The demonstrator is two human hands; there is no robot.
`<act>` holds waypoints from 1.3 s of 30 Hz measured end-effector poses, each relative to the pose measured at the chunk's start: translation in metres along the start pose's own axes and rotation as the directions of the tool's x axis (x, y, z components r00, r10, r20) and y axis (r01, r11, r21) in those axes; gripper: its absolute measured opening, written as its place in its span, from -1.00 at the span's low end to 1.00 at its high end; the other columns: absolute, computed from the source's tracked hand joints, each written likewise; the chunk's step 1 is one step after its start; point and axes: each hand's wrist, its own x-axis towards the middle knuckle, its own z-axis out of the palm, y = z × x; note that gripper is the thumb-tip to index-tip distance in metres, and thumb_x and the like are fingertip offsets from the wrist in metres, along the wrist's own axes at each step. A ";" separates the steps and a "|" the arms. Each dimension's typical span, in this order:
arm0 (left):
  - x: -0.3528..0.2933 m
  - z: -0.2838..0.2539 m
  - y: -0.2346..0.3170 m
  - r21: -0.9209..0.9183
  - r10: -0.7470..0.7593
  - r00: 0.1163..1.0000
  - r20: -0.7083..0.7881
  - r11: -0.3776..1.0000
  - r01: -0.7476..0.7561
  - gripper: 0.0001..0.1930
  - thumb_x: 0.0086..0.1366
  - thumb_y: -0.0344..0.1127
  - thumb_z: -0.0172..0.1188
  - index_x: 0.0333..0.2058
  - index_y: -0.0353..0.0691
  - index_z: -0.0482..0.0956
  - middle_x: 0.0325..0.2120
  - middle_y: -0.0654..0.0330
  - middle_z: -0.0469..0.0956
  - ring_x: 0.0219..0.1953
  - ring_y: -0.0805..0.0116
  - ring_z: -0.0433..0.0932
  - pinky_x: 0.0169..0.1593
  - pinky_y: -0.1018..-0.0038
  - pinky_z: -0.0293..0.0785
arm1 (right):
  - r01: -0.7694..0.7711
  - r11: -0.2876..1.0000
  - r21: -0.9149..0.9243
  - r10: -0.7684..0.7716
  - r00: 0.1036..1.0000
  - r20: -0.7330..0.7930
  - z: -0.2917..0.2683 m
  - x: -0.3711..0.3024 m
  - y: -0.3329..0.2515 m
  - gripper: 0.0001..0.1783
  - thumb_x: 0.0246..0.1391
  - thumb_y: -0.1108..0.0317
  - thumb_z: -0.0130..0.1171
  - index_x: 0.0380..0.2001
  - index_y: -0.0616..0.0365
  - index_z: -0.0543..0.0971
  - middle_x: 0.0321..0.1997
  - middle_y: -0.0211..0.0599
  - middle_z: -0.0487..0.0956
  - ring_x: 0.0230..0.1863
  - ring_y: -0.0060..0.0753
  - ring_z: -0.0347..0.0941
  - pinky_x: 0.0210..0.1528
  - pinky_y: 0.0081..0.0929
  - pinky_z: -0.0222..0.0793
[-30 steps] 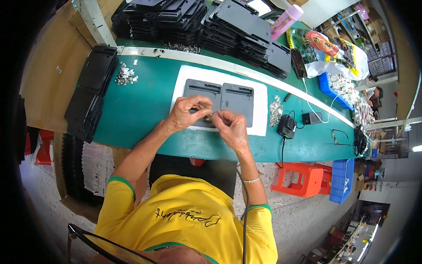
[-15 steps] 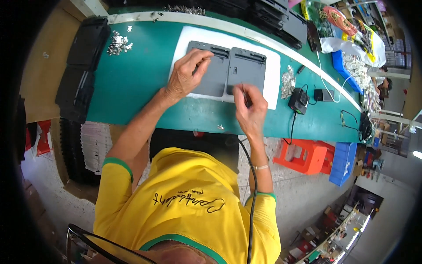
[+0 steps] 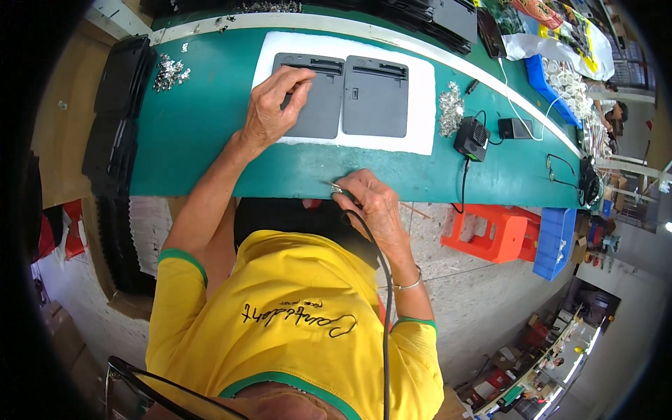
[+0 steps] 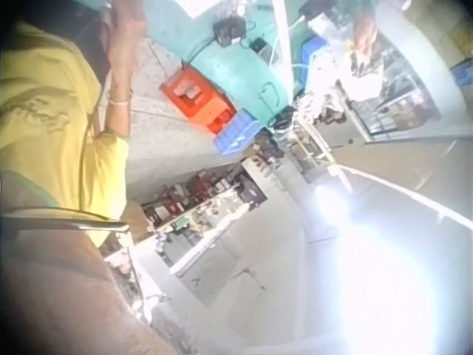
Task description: The person assembles small plastic components by inserting metal pins and screws into a plastic casing, then tightening the screws with a manual screwdriver.
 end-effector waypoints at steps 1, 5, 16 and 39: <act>0.000 0.001 0.000 0.005 0.051 0.999 -0.020 0.999 -0.050 -0.78 0.14 -0.61 0.18 -0.21 -0.30 0.55 -0.42 0.14 0.56 -0.46 0.38 0.56 -0.38 0.53 0.52 | 0.036 0.999 -0.019 -0.036 0.999 -0.033 0.004 0.001 -0.001 -0.80 -0.12 0.59 0.34 -0.35 0.27 0.59 -0.35 -0.23 0.55 -0.57 -0.54 0.39 -0.53 -0.58 0.33; 0.002 -0.002 0.004 -0.043 0.149 0.989 -0.023 0.988 -0.150 -0.78 0.12 -0.63 0.18 -0.22 -0.31 0.56 -0.39 0.11 0.57 -0.44 0.36 0.57 -0.39 0.54 0.51 | 0.159 0.977 -0.141 -0.169 0.984 -0.064 0.005 0.007 0.000 -0.86 -0.04 0.58 0.29 -0.35 0.24 0.59 -0.38 -0.34 0.55 -0.55 -0.60 0.38 -0.53 -0.64 0.31; -0.003 -0.004 0.032 -0.609 -0.052 0.825 0.563 0.648 0.457 -0.74 0.14 -0.59 0.20 -0.16 -0.32 0.50 -0.33 0.20 0.53 -0.29 0.51 0.59 -0.20 0.60 0.57 | -0.148 0.360 0.921 0.504 0.861 -0.059 0.004 0.064 -0.014 -0.90 0.09 0.43 0.24 -0.30 0.15 0.57 -0.55 -0.51 0.54 -0.64 -0.76 0.37 -0.70 -0.83 0.14; -0.001 -0.005 0.016 -0.571 -0.162 0.875 0.456 0.701 0.427 -0.92 0.24 -0.47 0.20 -0.31 -0.33 0.59 -0.56 0.24 0.57 -0.56 0.57 0.55 -0.52 0.63 0.49 | 0.027 0.998 0.055 -0.017 0.986 -0.164 -0.023 0.088 -0.026 -0.91 -0.03 0.50 0.21 -0.45 0.32 0.61 -0.57 -0.30 0.53 -0.55 -0.60 0.41 -0.53 -0.57 0.30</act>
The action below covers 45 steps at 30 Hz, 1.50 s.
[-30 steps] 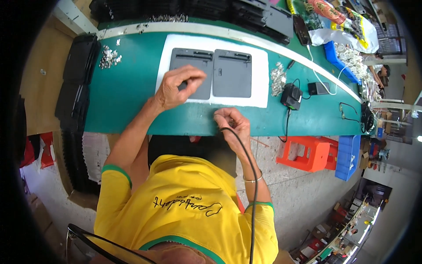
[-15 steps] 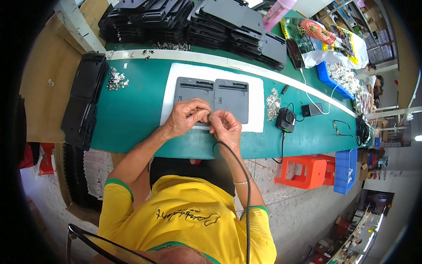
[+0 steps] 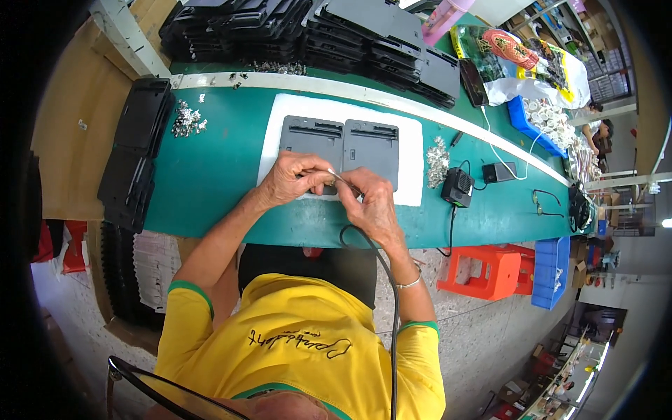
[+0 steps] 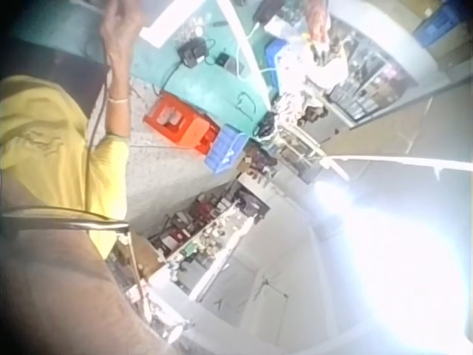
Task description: The person assembles small plastic components by inserting metal pins and screws into a plastic casing, then tightening the screws with a manual screwdriver.
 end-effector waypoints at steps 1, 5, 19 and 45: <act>0.000 0.000 0.000 0.044 0.045 0.999 0.009 0.998 -0.046 -0.91 0.23 -0.46 0.21 -0.30 -0.33 0.60 -0.55 0.23 0.58 -0.56 0.57 0.56 -0.53 0.64 0.49 | 0.000 1.000 0.000 0.000 1.000 0.000 -0.001 0.000 0.000 -0.91 -0.03 0.50 0.21 -0.45 0.32 0.61 -0.57 -0.30 0.53 -0.55 -0.60 0.41 -0.53 -0.57 0.30; 0.000 0.003 0.004 0.089 0.051 0.998 0.026 0.995 -0.053 -0.90 0.20 -0.51 0.21 -0.29 -0.30 0.63 -0.56 0.19 0.59 -0.55 0.50 0.60 -0.49 0.61 0.55 | -0.050 0.995 0.091 0.046 0.998 0.046 -0.001 -0.001 0.007 -0.91 -0.06 0.52 0.16 -0.48 0.33 0.60 -0.61 -0.36 0.49 -0.56 -0.66 0.34 -0.55 -0.60 0.24; 0.004 -0.002 0.004 0.143 0.071 0.993 -0.091 0.988 -0.057 -0.89 0.27 -0.52 0.11 -0.26 -0.37 0.57 -0.58 0.15 0.55 -0.60 0.49 0.53 -0.51 0.55 0.49 | -0.214 0.963 0.165 0.224 0.973 -0.046 0.024 0.009 0.007 -0.83 0.01 0.47 0.13 -0.61 0.28 0.48 -0.68 -0.60 0.35 -0.59 -0.81 0.17 -0.56 -0.70 0.12; 0.003 -0.018 0.003 0.455 0.124 0.971 -0.205 0.890 -0.018 -0.61 0.19 -0.50 0.20 0.00 -0.26 0.39 -0.41 0.12 0.57 -0.35 0.29 0.57 -0.28 0.42 0.53 | -0.337 0.885 0.321 0.348 0.937 0.023 0.021 0.033 0.027 -0.84 0.03 0.44 0.15 -0.59 0.22 0.53 -0.67 -0.65 0.38 -0.60 -0.82 0.19 -0.56 -0.72 0.10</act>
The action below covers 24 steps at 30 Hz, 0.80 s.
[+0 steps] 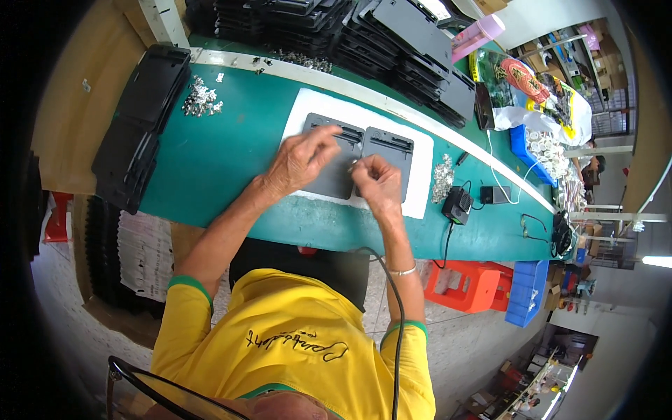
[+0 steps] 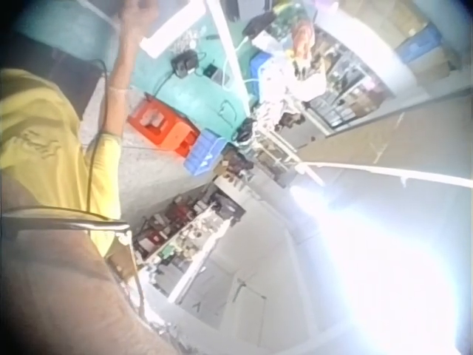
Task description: The person assembles small plastic components by inserting metal pins and screws into a plastic casing, then tightening the screws with a manual screwdriver.
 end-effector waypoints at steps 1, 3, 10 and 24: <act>0.001 -0.005 0.001 0.212 0.020 0.993 -0.120 0.977 0.005 -0.59 0.15 -0.48 0.23 0.00 -0.26 0.41 -0.27 0.07 0.56 -0.20 0.21 0.56 -0.14 0.36 0.52 | -0.008 1.000 -0.003 0.008 0.999 -0.049 0.001 0.005 -0.011 -0.84 0.04 0.43 0.14 -0.59 0.21 0.54 -0.65 -0.62 0.42 -0.61 -0.81 0.21 -0.56 -0.72 0.12; 0.004 -0.005 -0.003 0.332 0.094 0.984 -0.149 0.943 -0.040 -0.53 0.10 -0.45 0.26 0.02 -0.26 0.40 -0.12 0.04 0.47 -0.06 0.14 0.45 -0.01 0.29 0.42 | 0.034 0.978 -0.206 -0.048 0.997 -0.064 -0.013 0.029 0.000 -0.82 0.00 0.40 0.15 -0.61 0.24 0.55 -0.68 -0.55 0.44 -0.63 -0.76 0.25 -0.58 -0.67 0.16; -0.003 0.000 -0.016 0.507 0.047 0.998 -0.038 0.862 -0.022 -0.39 -0.03 -0.28 0.38 0.03 -0.30 0.40 0.13 -0.07 0.21 0.20 0.02 0.16 0.19 0.14 0.10 | 0.011 0.844 -0.536 -0.030 0.999 -0.028 -0.013 0.062 -0.008 -0.82 -0.13 0.35 0.19 -0.61 0.26 0.55 -0.70 -0.41 0.49 -0.64 -0.60 0.35 -0.53 -0.57 0.29; -0.004 0.006 -0.018 0.505 0.030 0.996 -0.079 0.863 0.014 -0.40 -0.07 -0.25 0.41 -0.03 -0.29 0.41 0.07 -0.04 0.23 0.12 0.02 0.20 0.16 0.12 0.11 | 0.057 0.650 -0.758 -0.017 0.998 0.060 -0.009 0.071 -0.029 -0.77 -0.17 0.29 0.19 -0.66 0.27 0.55 -0.71 -0.24 0.52 -0.65 -0.43 0.42 -0.50 -0.43 0.37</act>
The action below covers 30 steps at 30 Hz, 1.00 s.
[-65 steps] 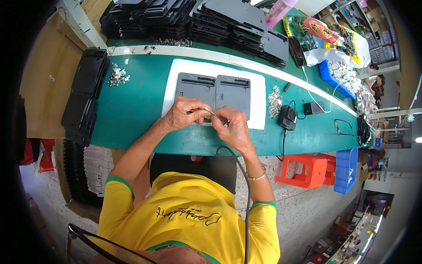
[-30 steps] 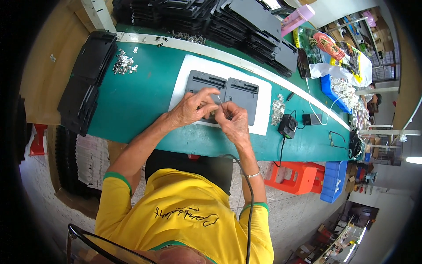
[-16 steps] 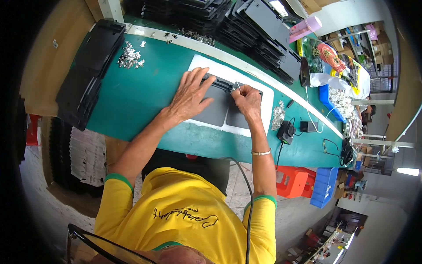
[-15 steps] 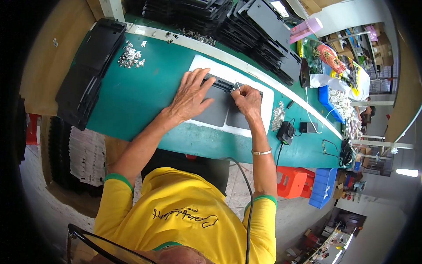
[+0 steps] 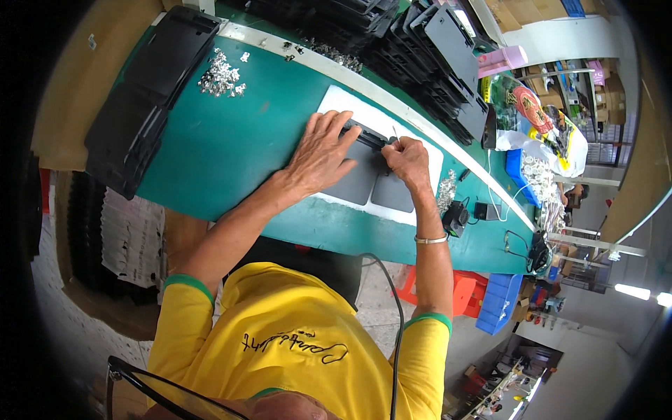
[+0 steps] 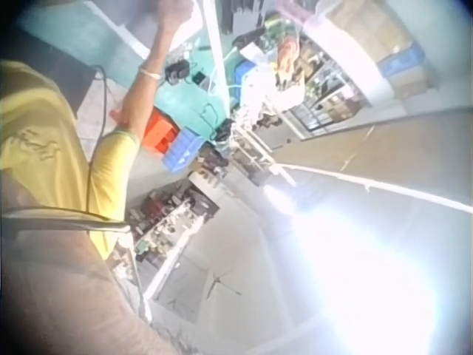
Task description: The person assembles small plastic components by inserting metal pins and screws into a plastic casing, then tightening the screws with a manual screwdriver.
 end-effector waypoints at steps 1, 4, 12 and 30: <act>0.000 0.000 0.000 -0.003 -0.005 1.000 0.000 1.000 0.005 -0.40 -0.07 -0.25 0.41 -0.03 -0.29 0.41 0.07 -0.04 0.23 0.12 0.02 0.20 0.16 0.12 0.11 | 0.010 0.999 -0.033 -0.010 1.000 0.002 -0.001 0.002 0.000 -0.76 -0.17 0.29 0.18 -0.67 0.27 0.55 -0.72 -0.23 0.51 -0.66 -0.42 0.42 -0.51 -0.42 0.37; 0.000 0.001 0.000 0.004 -0.005 1.000 -0.016 1.000 0.005 -0.40 -0.07 -0.25 0.41 -0.04 -0.30 0.41 0.06 -0.05 0.24 0.12 0.02 0.21 0.16 0.11 0.11 | -0.051 0.998 -0.047 0.054 0.997 0.063 -0.003 0.007 -0.002 -0.74 -0.17 0.27 0.16 -0.69 0.27 0.53 -0.75 -0.23 0.49 -0.67 -0.39 0.42 -0.52 -0.42 0.36; -0.001 0.004 -0.002 0.006 0.004 0.999 -0.045 1.000 -0.003 -0.42 -0.08 -0.25 0.40 -0.07 -0.34 0.43 0.04 -0.06 0.26 0.12 0.02 0.21 0.17 0.10 0.10 | -0.018 0.990 -0.141 0.033 0.994 0.103 -0.006 0.011 -0.015 -0.71 -0.13 0.27 0.13 -0.78 0.20 0.45 -0.82 -0.29 0.46 -0.77 -0.45 0.45 -0.56 -0.52 0.41; -0.001 0.005 -0.002 0.016 0.017 0.999 -0.045 1.000 -0.016 -0.43 -0.06 -0.22 0.41 -0.08 -0.34 0.44 0.01 -0.04 0.25 0.09 0.04 0.21 0.15 0.12 0.12 | -0.117 0.971 -0.210 0.144 0.982 0.122 -0.009 0.011 -0.031 -0.73 -0.12 0.30 0.16 -0.66 0.34 0.52 -0.69 -0.25 0.50 -0.65 -0.42 0.51 -0.66 -0.50 0.46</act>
